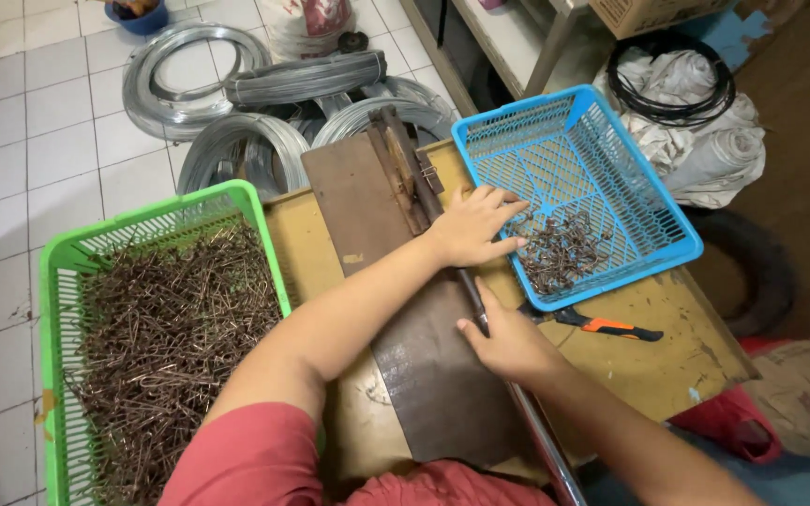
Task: Using a manual lever-operated jig to bend short metal wires into a specific shape.
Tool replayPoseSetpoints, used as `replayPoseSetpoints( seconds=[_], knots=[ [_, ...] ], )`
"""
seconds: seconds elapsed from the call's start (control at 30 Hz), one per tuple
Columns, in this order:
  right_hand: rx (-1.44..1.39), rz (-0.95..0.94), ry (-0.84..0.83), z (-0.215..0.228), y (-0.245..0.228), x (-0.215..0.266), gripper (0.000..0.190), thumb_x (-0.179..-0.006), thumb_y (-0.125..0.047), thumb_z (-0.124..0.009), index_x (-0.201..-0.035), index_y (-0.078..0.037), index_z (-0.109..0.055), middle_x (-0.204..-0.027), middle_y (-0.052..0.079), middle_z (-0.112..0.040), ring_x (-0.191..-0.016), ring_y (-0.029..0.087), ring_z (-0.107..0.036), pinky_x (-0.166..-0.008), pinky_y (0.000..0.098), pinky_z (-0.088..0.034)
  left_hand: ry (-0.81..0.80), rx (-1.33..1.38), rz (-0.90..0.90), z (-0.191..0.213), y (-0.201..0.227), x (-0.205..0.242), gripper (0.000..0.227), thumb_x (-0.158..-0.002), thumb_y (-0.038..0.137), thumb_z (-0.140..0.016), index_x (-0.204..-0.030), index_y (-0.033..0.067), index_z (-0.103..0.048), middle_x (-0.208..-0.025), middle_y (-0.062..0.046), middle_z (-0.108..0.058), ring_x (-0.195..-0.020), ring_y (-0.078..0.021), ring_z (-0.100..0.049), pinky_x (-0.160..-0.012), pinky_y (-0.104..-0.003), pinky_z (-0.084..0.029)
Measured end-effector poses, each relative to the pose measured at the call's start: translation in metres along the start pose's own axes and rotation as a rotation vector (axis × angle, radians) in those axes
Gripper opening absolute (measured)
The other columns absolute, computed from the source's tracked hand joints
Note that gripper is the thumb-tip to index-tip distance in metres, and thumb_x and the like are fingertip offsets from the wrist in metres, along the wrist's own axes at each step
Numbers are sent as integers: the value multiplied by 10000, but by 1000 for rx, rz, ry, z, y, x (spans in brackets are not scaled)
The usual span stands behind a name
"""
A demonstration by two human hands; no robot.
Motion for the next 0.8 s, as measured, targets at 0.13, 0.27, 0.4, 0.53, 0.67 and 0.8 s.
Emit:
replayPoseSetpoints(
  seconds=[0.13,0.27,0.4,0.53,0.67,0.8],
  knots=[
    [-52,13,38,-7,-1,-7,718,-1041,-369,-606,-1689,-217,-337,-1404,270,-701,-1340,434,-664,-1119,580,-556,-9,-2,-54,-2,0,0,744,-1053,776,-390,-1545,236,-535,-1408,-24,-530,-1388,-262,-476,-1155,-699,-335],
    [1,12,117,-10,2,-11,642,-1035,-361,-625,-1607,-151,-422,-1237,267,-773,-1234,421,-731,-1008,573,-618,-19,19,-147,21,27,16,955,-984,902,-266,-1534,178,-556,-1424,-92,-600,-1401,-327,-523,-1170,-806,-272],
    [61,3,171,-41,34,-43,643,-1014,-409,-641,-1570,-141,-461,-1108,242,-811,-1125,417,-775,-908,563,-646,-8,-14,-271,23,39,28,988,-977,907,-323,-1540,126,-543,-1473,-126,-606,-1433,-338,-533,-1161,-833,-280],
    [98,-27,169,-29,24,-36,505,-1018,-382,-620,-1441,-118,-545,-1121,241,-811,-1146,428,-768,-956,564,-632,-54,-18,-257,26,43,25,1007,-949,945,-294,-1540,176,-566,-1504,-100,-606,-1448,-316,-527,-1165,-806,-309],
    [105,-37,170,-31,24,-36,484,-1023,-370,-618,-1407,-82,-556,-1113,257,-809,-1140,449,-767,-959,582,-627,17,-49,-261,23,41,27,910,-982,886,-349,-1529,190,-560,-1529,-89,-576,-1468,-307,-506,-1173,-782,-310],
    [98,-35,173,-49,35,-46,479,-1032,-340,-595,-1420,-65,-537,-1114,272,-801,-1128,472,-762,-955,618,-618,50,-82,-274,7,37,29,821,-1012,806,-356,-1487,170,-568,-1462,-70,-589,-1382,-279,-542,-1151,-729,-367]
  ],
)
Point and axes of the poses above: each hand's wrist, its own x-axis away from the middle knuckle, its own z-axis out of the back of the hand, y = z × x, the point moved 4 cm from there along -x, towards the middle knuckle
